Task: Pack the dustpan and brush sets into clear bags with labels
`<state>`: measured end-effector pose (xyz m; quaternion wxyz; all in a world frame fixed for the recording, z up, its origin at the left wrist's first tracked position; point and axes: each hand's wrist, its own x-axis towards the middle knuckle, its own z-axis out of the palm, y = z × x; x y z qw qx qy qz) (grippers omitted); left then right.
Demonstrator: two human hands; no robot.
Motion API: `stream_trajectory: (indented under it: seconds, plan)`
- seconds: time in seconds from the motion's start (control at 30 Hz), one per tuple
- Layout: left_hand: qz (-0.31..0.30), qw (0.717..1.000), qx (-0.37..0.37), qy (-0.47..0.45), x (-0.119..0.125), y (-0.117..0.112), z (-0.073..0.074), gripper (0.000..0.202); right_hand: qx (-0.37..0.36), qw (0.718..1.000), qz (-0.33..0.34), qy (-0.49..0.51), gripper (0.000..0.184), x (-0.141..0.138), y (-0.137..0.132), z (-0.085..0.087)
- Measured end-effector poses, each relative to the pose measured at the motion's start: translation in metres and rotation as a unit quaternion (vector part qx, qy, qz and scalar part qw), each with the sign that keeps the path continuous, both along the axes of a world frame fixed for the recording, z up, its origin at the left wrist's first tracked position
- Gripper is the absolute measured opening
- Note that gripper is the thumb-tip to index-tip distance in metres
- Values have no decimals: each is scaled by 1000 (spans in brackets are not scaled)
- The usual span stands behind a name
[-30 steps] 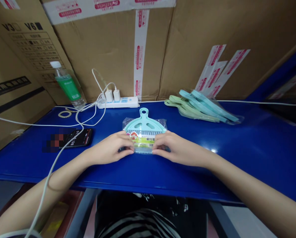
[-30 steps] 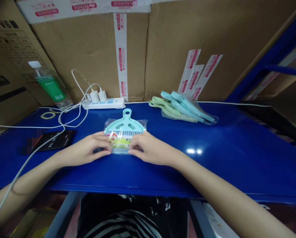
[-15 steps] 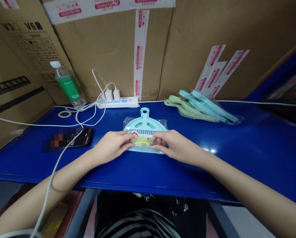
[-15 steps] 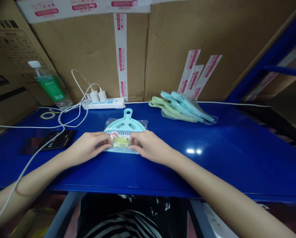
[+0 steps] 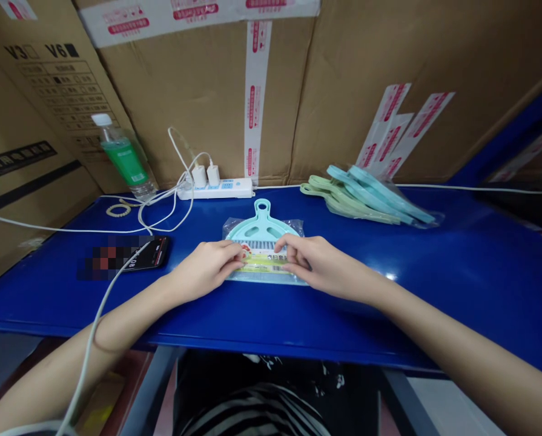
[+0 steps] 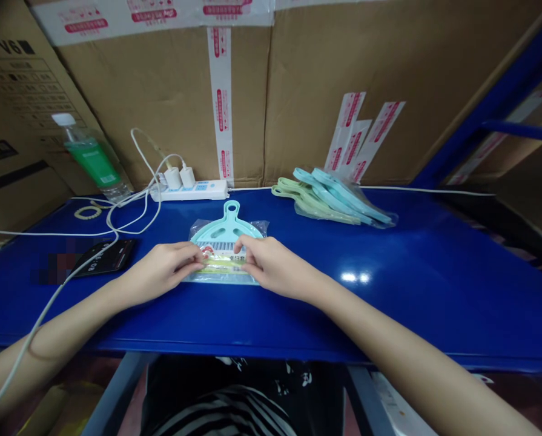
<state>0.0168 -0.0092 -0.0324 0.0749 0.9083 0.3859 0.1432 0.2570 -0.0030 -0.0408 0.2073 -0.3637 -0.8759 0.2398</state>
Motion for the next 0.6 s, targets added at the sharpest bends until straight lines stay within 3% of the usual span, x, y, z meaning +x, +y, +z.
stream_trajectory:
  seconds: [0.13,0.33,0.4,0.53,0.6]
  plan:
    - [1,1000,7,0,0,-2,0,13,8,1000,-10,-13,17,-1,0,0]
    - [42,985,151,74,-1,1,-7,17,123,984,-88,-97,14,-4,-1,-1]
    - [53,983,161,76,-2,4,-9,15,138,978,-103,-114,15,-3,-1,-3]
    - [64,985,141,78,-4,6,-8,13,136,981,-91,-104,24,1,2,-6]
    - [41,982,160,91,-3,7,-8,20,139,983,-67,-97,29,4,5,-5]
